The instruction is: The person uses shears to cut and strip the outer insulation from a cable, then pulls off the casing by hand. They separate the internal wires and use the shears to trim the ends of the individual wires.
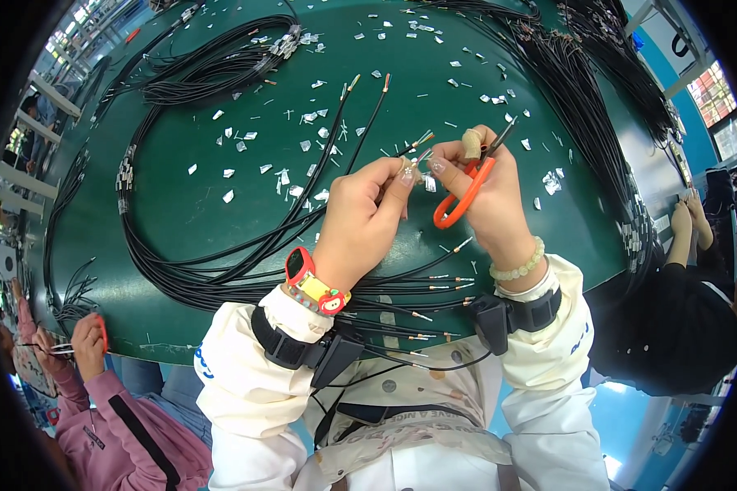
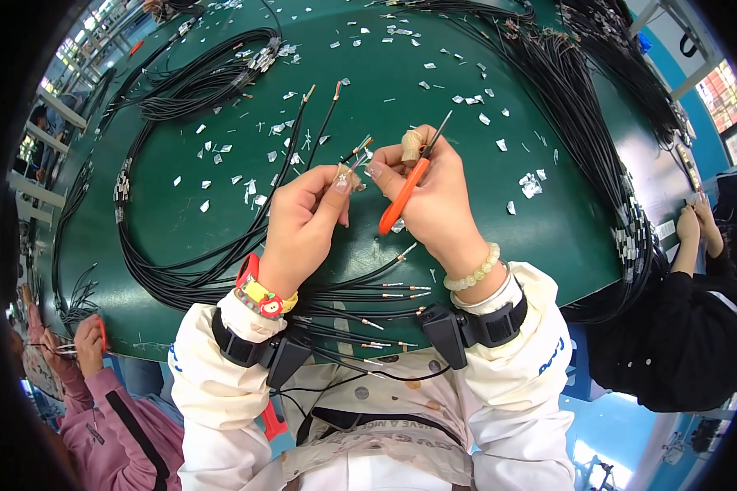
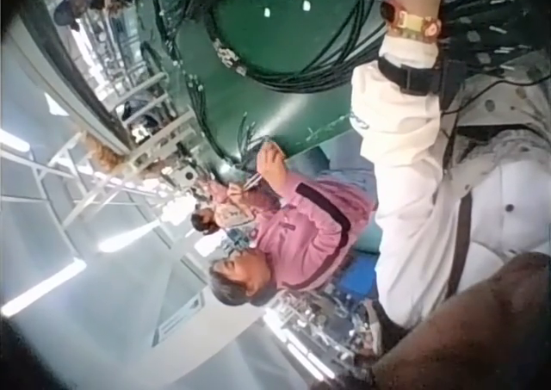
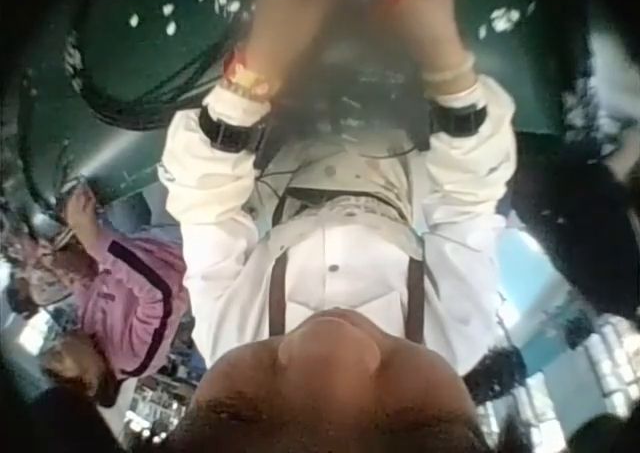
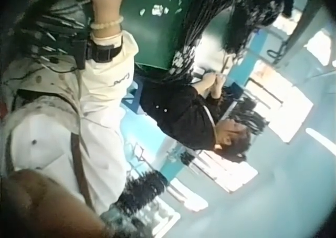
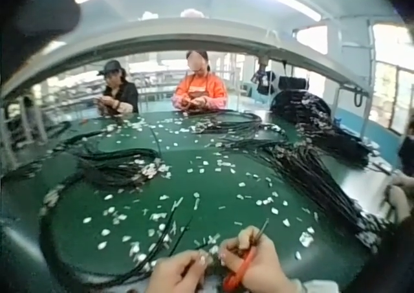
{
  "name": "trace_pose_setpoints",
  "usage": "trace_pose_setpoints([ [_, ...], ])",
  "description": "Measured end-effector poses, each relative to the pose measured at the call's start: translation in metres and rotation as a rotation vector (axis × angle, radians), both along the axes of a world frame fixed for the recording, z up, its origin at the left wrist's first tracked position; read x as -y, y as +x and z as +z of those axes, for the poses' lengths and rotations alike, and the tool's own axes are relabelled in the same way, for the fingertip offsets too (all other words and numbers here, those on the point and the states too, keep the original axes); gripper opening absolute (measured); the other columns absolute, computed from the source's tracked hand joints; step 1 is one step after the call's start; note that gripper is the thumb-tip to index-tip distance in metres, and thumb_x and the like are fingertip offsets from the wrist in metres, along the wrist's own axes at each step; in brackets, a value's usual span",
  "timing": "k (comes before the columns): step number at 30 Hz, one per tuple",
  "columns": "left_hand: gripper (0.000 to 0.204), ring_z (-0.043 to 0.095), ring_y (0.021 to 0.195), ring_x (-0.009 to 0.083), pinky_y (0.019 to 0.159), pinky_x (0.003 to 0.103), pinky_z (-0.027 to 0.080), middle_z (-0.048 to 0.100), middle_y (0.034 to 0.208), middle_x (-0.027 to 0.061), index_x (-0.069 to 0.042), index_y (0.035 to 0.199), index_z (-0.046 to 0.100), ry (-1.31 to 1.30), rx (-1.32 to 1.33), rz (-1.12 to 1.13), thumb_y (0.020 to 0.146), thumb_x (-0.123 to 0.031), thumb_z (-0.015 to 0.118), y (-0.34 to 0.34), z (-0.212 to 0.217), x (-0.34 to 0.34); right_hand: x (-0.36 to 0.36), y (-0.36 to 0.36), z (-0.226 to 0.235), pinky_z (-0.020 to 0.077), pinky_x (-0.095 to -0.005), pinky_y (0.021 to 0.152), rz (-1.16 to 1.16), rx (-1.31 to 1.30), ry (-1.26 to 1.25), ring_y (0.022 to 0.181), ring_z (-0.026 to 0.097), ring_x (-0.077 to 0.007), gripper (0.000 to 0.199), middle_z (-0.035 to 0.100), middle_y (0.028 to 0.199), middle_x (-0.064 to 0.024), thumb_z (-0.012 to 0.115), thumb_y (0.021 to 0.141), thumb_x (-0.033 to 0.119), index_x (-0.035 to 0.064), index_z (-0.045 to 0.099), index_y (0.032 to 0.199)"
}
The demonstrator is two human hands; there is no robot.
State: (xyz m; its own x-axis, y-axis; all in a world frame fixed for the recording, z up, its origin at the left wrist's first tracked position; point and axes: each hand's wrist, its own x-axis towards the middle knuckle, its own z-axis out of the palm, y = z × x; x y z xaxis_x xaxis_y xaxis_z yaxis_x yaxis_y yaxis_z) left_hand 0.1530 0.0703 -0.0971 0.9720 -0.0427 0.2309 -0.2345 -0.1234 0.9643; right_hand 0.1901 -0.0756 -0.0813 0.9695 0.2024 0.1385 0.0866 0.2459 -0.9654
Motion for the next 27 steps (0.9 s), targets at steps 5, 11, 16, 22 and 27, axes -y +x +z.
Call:
trace_pose_setpoints([
  [5, 0.022, 0.041, 0.052, 0.0036, 0.048, 0.017, 0.033, 0.048, 0.059, -0.0014, 0.001, 0.087, 0.056, -0.050, -0.015, -0.003, 0.090, -0.018, 0.046, 0.001, -0.001, 0.000, -0.001, 0.001, -0.003, 0.0421, -0.0236, 0.067, 0.092, -0.021, 0.003, 0.074, 0.052, -0.0111, 0.032, 0.057, 0.080, -0.0095, 0.062, 0.072, -0.005, 0.0089, 0.034, 0.076],
  [11, 0.021, 0.043, 0.050, 0.0045, 0.045, 0.020, 0.034, 0.049, 0.054, -0.0002, 0.002, 0.084, 0.057, -0.129, -0.068, 0.002, 0.089, -0.017, 0.047, 0.001, 0.001, -0.002, 0.000, 0.000, -0.002, 0.0432, -0.0245, 0.070, 0.170, 0.023, -0.031, 0.073, 0.053, -0.0113, 0.033, 0.057, 0.078, -0.0106, 0.062, 0.072, -0.006, 0.0087, 0.033, 0.076],
  [16, 0.022, 0.043, 0.049, 0.0044, 0.045, 0.020, 0.034, 0.048, 0.054, -0.0006, 0.001, 0.083, 0.056, -0.134, -0.079, 0.004, 0.089, -0.018, 0.046, 0.000, 0.002, -0.001, 0.002, 0.001, 0.003, 0.0439, -0.0244, 0.070, 0.107, 0.020, -0.066, 0.075, 0.054, -0.0118, 0.033, 0.058, 0.080, -0.0131, 0.062, 0.072, -0.006, 0.0087, 0.033, 0.076],
  [22, 0.023, 0.041, 0.051, 0.0040, 0.047, 0.018, 0.032, 0.048, 0.057, -0.0011, 0.001, 0.085, 0.056, -0.075, -0.050, -0.022, 0.090, -0.019, 0.045, 0.000, -0.001, -0.001, 0.000, 0.000, 0.004, 0.0446, -0.0234, 0.067, 0.007, 0.016, -0.007, 0.075, 0.056, -0.0129, 0.030, 0.060, 0.084, -0.0137, 0.061, 0.074, -0.004, 0.0089, 0.034, 0.077],
  [27, 0.017, 0.045, 0.049, 0.0063, 0.046, 0.020, 0.035, 0.050, 0.055, 0.0015, 0.001, 0.083, 0.058, -0.034, -0.026, 0.016, 0.086, -0.014, 0.051, -0.001, 0.002, 0.001, -0.001, 0.000, 0.008, 0.0447, -0.0228, 0.065, -0.016, -0.024, 0.093, 0.073, 0.057, -0.0132, 0.028, 0.061, 0.082, -0.0112, 0.060, 0.076, -0.003, 0.0092, 0.035, 0.077],
])
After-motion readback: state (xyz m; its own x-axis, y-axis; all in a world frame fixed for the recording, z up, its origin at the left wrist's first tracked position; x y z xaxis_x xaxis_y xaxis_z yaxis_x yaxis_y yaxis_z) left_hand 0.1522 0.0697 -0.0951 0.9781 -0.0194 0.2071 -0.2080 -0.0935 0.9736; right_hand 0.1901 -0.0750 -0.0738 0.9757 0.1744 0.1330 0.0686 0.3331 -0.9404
